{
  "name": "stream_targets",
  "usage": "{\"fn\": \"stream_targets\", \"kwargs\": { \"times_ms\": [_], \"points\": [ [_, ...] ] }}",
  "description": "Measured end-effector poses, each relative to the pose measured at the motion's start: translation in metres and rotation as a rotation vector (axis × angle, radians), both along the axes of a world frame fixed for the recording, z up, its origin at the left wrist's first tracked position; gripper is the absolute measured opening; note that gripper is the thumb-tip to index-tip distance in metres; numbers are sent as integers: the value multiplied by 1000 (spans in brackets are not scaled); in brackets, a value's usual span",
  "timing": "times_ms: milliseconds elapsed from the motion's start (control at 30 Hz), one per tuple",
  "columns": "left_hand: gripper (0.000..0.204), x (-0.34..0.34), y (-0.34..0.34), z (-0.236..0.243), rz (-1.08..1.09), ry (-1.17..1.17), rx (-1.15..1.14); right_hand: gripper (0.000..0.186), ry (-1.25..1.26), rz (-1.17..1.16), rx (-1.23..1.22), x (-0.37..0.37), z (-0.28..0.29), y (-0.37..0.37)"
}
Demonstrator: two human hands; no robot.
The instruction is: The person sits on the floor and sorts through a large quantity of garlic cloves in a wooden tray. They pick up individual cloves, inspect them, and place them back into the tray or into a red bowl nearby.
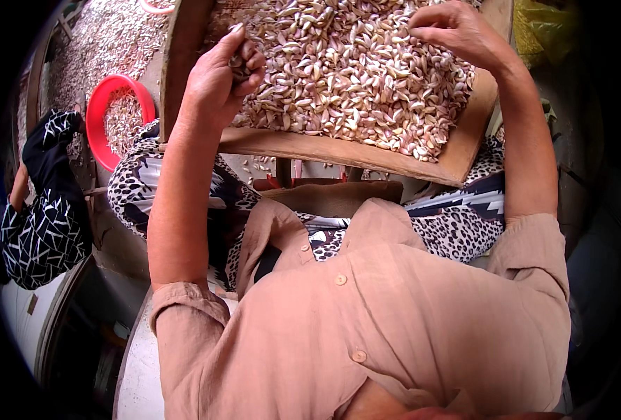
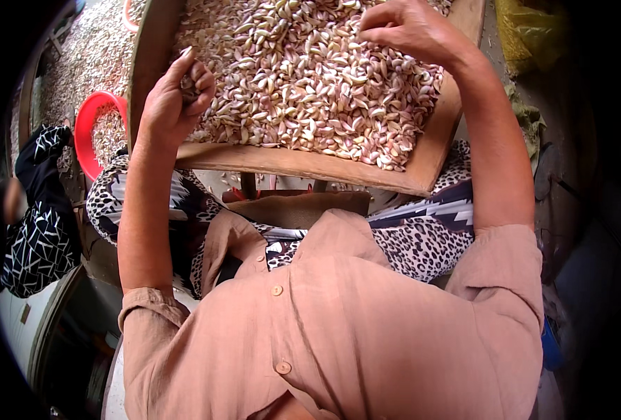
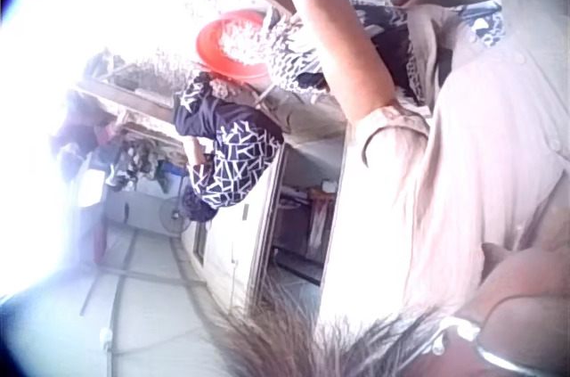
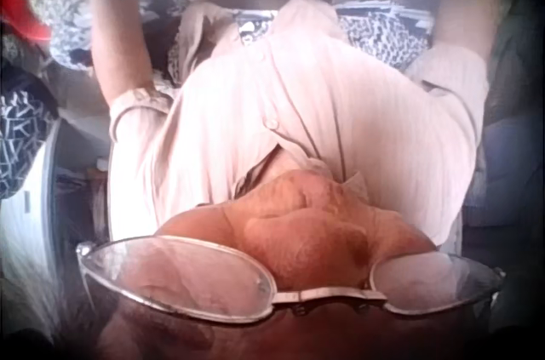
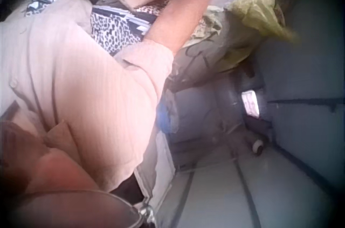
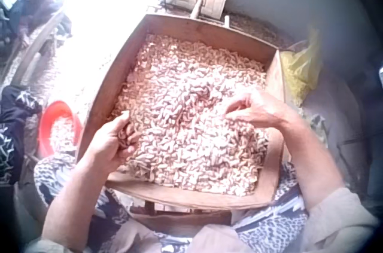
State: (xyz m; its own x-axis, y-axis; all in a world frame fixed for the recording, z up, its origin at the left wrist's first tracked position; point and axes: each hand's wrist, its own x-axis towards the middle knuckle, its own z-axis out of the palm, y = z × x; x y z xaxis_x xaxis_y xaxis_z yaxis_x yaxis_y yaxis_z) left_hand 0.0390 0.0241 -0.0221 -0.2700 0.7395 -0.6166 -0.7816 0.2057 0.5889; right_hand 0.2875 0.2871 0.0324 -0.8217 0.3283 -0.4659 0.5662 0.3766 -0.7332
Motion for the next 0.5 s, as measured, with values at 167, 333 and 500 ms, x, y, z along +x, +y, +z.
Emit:
{"fn": "stream_targets", "kwargs": {
  "times_ms": [167,333,500],
  "points": [
    [37,1,-7,4,-2,60,-73,19,87,53,278,14,-32,29],
    [37,1,-5,4,-5,71,-79,25,99,92,503,12,-30,19],
    [35,-1,-5,1,4,63,-56,27,130,71,574,14,-35,15]
  ]
}}
